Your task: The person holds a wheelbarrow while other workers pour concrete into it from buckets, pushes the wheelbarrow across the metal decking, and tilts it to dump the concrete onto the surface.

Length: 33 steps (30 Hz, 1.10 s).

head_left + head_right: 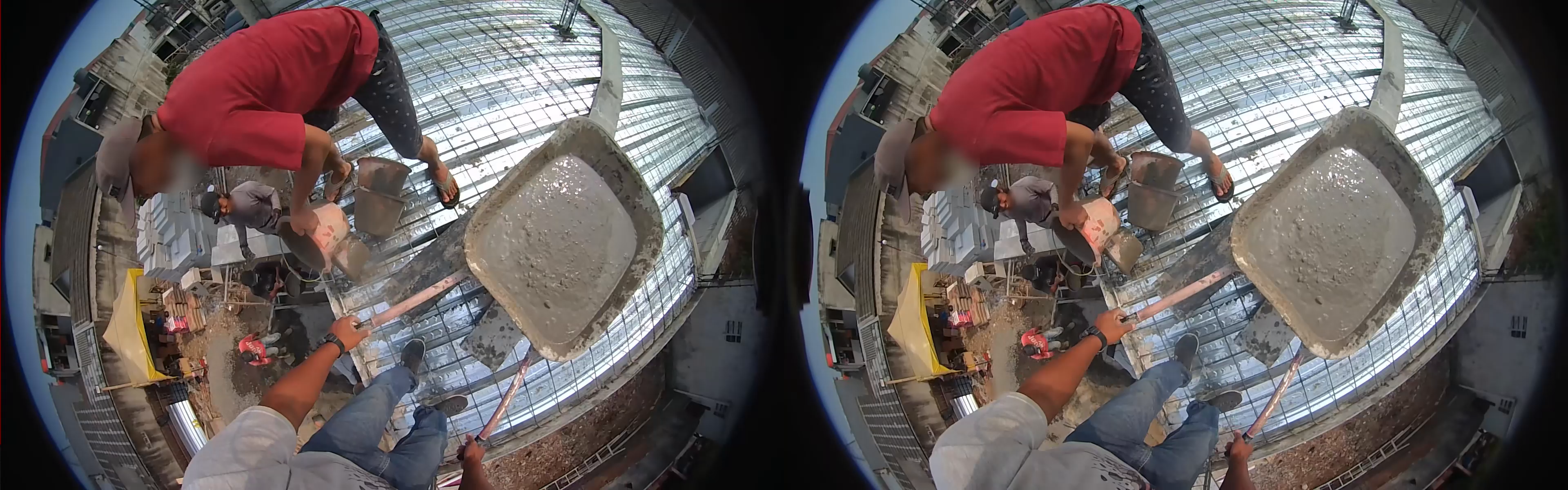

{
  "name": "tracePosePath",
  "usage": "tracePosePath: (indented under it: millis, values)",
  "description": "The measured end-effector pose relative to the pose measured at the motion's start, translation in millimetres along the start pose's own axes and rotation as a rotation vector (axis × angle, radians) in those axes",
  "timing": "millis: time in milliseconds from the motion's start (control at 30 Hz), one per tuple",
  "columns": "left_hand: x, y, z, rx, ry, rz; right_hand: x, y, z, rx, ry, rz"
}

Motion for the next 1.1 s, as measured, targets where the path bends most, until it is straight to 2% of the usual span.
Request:
tracePosePath:
  millis: [67,100,133,200,267,367,467,567,600,667,700,733,767,800,900,1000,1067,1100]
  values:
    - [3.5,2.5,15.0,-0.109,-0.188,0.047,1.2,-6.2,-2.7,0.103,-0.024,-0.092]
    - [4.8,-4.7,24.5,-0.181,-0.284,0.07,2.0,-7.3,5.0,0.024,-0.043,-0.106]
    - [-11.8,-17.5,16.6,-0.091,-0.301,-0.091,-0.2,-8.2,8.4,-0.048,-0.078,-0.117]
    - [-48.3,-45.1,-18.6,-0.115,-0.258,-0.019,-3.7,-15.3,15.1,-0.16,-0.095,-0.182]
    - [-47.5,-45.3,-1.3,0.027,-0.214,-0.373,-0.2,-10.3,12.7,-0.121,-0.023,-0.161]
    - [-35.5,-29.5,19.7,0.144,-0.167,-0.466,6.7,-6.8,3.2,-0.126,0.025,-0.144]
    - [-37.6,-43.3,14.4,0.007,-0.338,-0.257,9.8,8.7,-7.0,-0.15,0.016,-0.11]
    - [-44.4,-54.3,11.9,-0.028,-0.493,-0.288,22.3,-39.9,13.3,-0.061,0.133,-0.033]
    - [-47.8,-70.0,-0.2,-0.042,-0.513,-0.281,23.8,-0.3,-11.4,-0.083,0.056,-0.04]
    - [-63.7,-82.1,-25.1,-0.037,-0.536,-0.295,32.5,26.4,-33.2,-0.08,0.111,-0.038]
    - [-58.2,-72.9,-10.0,-0.021,-0.527,-0.284,36.1,29.3,-40.3,-0.077,0.147,-0.05]
    - [-42.5,-63.3,12.6,-0.006,-0.521,-0.264,39.3,-4.3,-12.5,-0.159,0.167,-0.072]
    - [-30.7,-48.6,26.9,0.013,-0.517,-0.245,42.6,-6.1,-7.1,-0.14,0.146,-0.081]
    - [-21.2,-40.3,38.7,0.082,-0.507,-0.274,42.9,-3.3,-17.9,-0.118,0.121,-0.092]
    - [-5.4,-32.6,82.2,0.084,-0.552,-0.346,53.3,30.2,-67.0,-0.101,0.125,-0.116]
    - [-19.6,-43.2,83.6,0.053,-0.637,-0.493,73.9,115.1,-168.8,-0.165,0.132,-0.227]
    - [-16.8,-39.6,112.6,0.051,-0.654,-0.463,91.7,104.9,-171.7,-0.07,0.399,-0.037]
    - [-16.3,-32.0,119.6,0.062,-0.654,-0.446,99.8,98.8,-176.1,-0.05,0.434,-0.047]
Point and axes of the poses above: each hand's wrist, its own y-axis away from the middle knuckle, its own x-axis out of the back of the hand, z = x × y, the point moved 8 cm from there along -y, towards the middle knuckle, and after that the axes turned 3 degrees about -x, right-handed, at the moved point
